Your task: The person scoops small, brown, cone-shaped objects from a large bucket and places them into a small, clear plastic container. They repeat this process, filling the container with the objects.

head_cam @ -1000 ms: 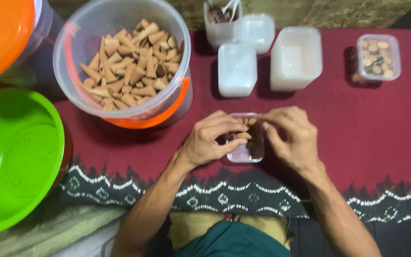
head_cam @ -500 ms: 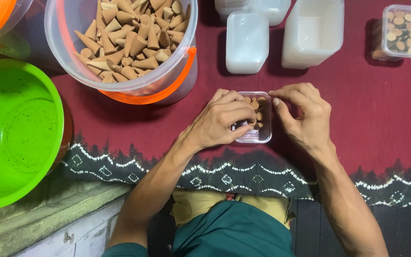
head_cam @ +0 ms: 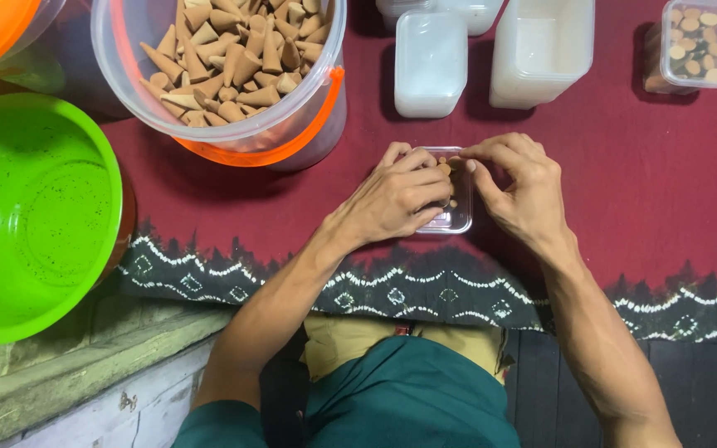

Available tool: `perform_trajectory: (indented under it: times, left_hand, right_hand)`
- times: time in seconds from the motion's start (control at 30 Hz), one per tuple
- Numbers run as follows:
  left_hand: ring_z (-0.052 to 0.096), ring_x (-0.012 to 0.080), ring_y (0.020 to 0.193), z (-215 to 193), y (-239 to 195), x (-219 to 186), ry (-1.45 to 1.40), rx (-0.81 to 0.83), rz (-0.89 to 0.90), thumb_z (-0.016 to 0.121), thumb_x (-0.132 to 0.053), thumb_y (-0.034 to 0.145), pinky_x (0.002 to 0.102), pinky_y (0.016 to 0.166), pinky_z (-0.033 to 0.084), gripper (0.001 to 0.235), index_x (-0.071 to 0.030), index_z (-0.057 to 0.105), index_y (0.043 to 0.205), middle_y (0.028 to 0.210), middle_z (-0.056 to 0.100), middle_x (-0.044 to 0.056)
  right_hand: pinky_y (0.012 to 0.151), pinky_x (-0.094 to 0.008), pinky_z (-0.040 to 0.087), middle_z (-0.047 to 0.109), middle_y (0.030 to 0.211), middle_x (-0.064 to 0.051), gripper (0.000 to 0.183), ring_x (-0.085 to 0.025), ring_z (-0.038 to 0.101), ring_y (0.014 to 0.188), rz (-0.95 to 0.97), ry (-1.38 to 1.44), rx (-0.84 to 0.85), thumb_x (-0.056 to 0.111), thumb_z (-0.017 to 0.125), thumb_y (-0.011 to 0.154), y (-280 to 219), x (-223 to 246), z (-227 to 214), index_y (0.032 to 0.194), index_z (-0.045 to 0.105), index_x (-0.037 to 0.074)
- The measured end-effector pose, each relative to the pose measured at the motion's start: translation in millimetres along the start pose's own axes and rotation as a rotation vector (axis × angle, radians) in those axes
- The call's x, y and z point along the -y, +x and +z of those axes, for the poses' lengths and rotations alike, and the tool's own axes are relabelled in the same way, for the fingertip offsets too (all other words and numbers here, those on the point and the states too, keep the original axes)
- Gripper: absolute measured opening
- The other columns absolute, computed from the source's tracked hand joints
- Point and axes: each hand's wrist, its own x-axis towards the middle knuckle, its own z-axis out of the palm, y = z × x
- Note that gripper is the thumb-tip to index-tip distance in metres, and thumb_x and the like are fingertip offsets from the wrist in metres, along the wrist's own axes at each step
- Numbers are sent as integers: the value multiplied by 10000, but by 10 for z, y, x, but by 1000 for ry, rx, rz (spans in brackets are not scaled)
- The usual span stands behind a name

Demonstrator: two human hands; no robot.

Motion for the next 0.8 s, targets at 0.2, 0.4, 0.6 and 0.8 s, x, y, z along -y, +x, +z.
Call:
perform_trajectory:
  times: [0.2, 0.4, 0.6, 0.8]
  left_hand:
    - [576, 220, 1038, 22, -19, -3, 24, 33, 1, 809, -156, 787, 423, 967, 387, 213, -166, 664, 941, 974, 680, -2]
    - [563, 227, 1076, -18, 19, -47, 56, 76, 19, 812, -139, 769, 444, 980, 376, 254, -156, 655, 968, 1006, 671, 8]
    - [565, 221, 1060, -8, 7, -17, 39, 66, 28, 792, -142, 805, 423, 975, 380, 216, -149, 661, 978, 1017, 680, 13]
    - [578, 234, 1077, 31, 2, 1, 29, 66, 15, 791, -134, 805, 434, 974, 391, 215, -140, 665, 979, 1037, 682, 27]
  right_hand:
    - [882, -419, 517, 720, 984, -90, 76, -313, 695, 946, 38, 12, 10, 116, 744, 990, -21, -26, 20, 1052, 787, 106]
    - [876, -427, 529, 718, 979, -91, 79, -312, 699, 928, 61, 18, 13, 116, 743, 995, -13, 17, 14, 1059, 788, 106]
    - [854, -426, 537, 712, 976, -91, 80, -313, 696, 908, 68, 6, 26, 119, 746, 1000, -17, 16, 13, 1063, 793, 108]
    - [840, -419, 544, 712, 978, -80, 80, -295, 699, 900, 78, 3, 27, 116, 749, 996, -13, 19, 19, 1062, 794, 114]
